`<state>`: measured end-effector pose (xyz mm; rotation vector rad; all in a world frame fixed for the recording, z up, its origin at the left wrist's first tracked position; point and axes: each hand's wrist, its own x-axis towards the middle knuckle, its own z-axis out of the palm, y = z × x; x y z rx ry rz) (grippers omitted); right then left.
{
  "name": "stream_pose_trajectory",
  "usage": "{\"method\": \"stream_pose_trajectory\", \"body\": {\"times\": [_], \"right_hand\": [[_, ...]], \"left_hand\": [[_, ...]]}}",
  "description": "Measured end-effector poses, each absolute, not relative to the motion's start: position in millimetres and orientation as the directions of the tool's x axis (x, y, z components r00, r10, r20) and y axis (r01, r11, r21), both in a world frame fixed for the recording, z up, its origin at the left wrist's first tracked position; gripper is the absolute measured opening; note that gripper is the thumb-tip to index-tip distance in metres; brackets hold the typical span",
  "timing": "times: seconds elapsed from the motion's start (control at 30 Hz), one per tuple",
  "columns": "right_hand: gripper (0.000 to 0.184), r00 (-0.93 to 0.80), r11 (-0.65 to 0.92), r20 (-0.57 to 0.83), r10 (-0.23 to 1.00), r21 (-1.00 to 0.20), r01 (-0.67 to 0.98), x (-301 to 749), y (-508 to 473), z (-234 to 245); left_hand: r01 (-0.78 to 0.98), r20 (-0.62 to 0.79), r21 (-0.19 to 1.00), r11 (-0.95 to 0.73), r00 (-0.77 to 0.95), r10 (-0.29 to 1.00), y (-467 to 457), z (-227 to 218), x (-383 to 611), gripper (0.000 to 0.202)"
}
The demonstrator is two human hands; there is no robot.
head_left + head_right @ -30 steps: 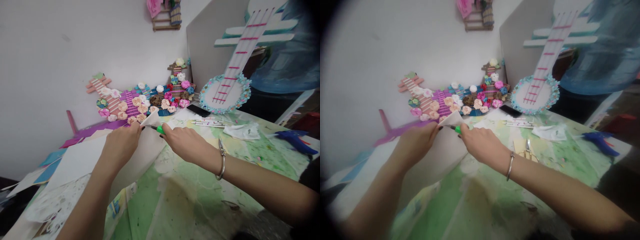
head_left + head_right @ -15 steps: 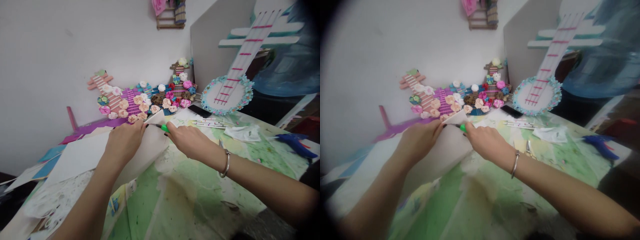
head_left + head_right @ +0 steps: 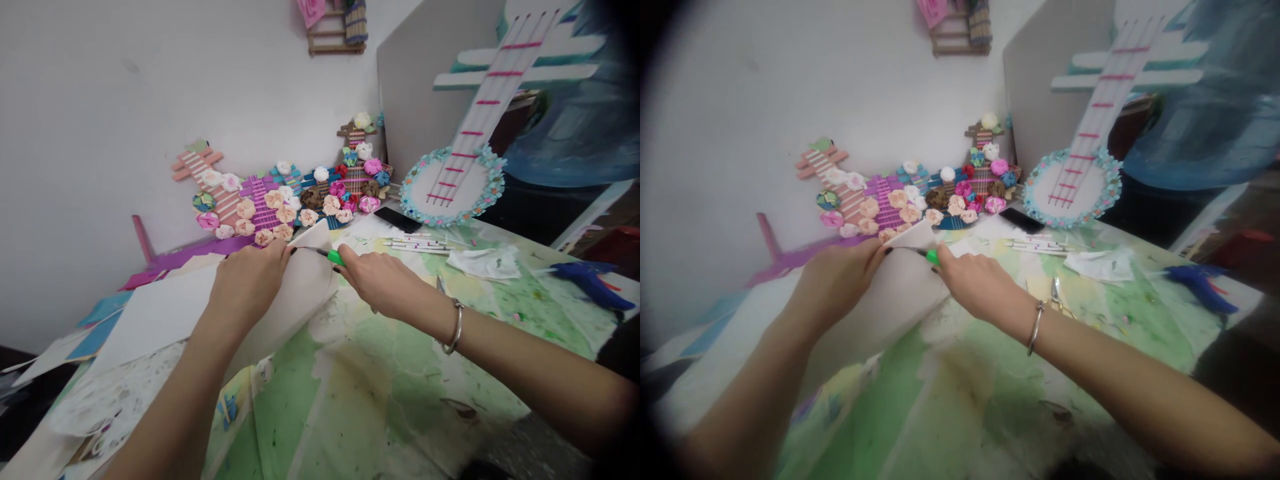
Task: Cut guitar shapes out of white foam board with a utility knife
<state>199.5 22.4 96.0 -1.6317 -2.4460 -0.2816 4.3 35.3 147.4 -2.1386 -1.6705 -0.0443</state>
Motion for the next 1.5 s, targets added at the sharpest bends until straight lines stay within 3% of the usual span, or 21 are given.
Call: {"method": "stream_pose_trajectory", "body": {"times": [0.77,0.97,1.1,1.5], "right_hand": [[0.032,-0.334,0.356,0.253,0.908,-0.046,0.933,211.1,25.0,79.8],[0.027,-0.338,0.351,0.289,0.896,0.008,0.936,205.8,19.1,82.9],[0.027,-0.334,0.336,0.295,0.895,0.045,0.941,193.3,10.5,88.3],[0.030,-0.318,0.321,0.313,0.895,0.043,0.946,180.8,7.7,95.6]], "left_hand": [[0.923,0.304,-0.329,-0.198,0.302,0.903,35.0,145.7,5.1,0.041],[0.914,0.303,-0.322,-0.248,0.348,0.887,37.7,146.8,-0.8,0.038],[0.910,0.230,-0.282,-0.303,0.371,0.900,40.5,154.1,-5.1,0.040],[0.881,0.264,-0.382,-0.278,0.393,0.881,46.2,149.9,-1.2,0.035]]}}
